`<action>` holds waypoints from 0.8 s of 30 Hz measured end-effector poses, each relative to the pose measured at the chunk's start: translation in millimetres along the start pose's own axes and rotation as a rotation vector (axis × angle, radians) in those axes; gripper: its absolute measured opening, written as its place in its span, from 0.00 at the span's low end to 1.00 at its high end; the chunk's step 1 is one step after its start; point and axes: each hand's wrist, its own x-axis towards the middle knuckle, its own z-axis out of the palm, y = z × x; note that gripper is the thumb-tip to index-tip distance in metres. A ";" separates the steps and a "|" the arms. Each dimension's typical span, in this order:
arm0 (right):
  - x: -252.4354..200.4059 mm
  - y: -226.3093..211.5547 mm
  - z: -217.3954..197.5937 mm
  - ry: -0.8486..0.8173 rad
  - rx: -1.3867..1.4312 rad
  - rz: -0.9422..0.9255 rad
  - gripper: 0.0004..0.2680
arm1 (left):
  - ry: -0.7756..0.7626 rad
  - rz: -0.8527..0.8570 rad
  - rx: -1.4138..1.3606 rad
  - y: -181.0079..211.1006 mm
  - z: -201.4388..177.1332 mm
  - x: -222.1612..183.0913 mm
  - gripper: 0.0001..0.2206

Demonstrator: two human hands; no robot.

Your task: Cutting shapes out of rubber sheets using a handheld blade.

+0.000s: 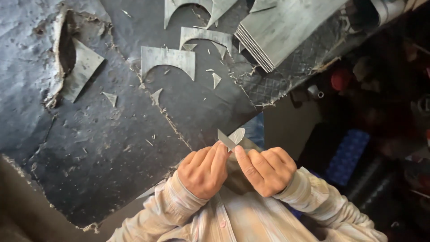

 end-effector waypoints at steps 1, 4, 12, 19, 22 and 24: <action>-3.7 -0.4 0.7 -0.003 0.000 0.008 0.10 | -0.006 0.002 -0.005 0.3 0.1 -0.8 0.10; -11.9 -0.6 1.6 0.002 -0.043 -0.014 0.11 | -0.050 -0.008 -0.046 0.7 0.3 -3.3 0.10; -17.8 5.4 -9.5 -0.100 0.025 -0.111 0.13 | -0.043 0.020 -0.120 4.2 7.5 -14.8 0.12; -32.9 6.9 -13.3 -0.123 -0.012 -0.144 0.13 | -0.107 0.049 -0.180 6.8 13.9 -19.1 0.14; -38.3 1.5 -11.8 -0.114 0.029 -0.119 0.14 | -0.077 0.079 -0.180 6.9 14.6 -21.7 0.15; -44.5 -3.3 -8.5 -0.090 0.044 -0.057 0.14 | -0.081 0.075 -0.188 7.6 13.5 -22.7 0.15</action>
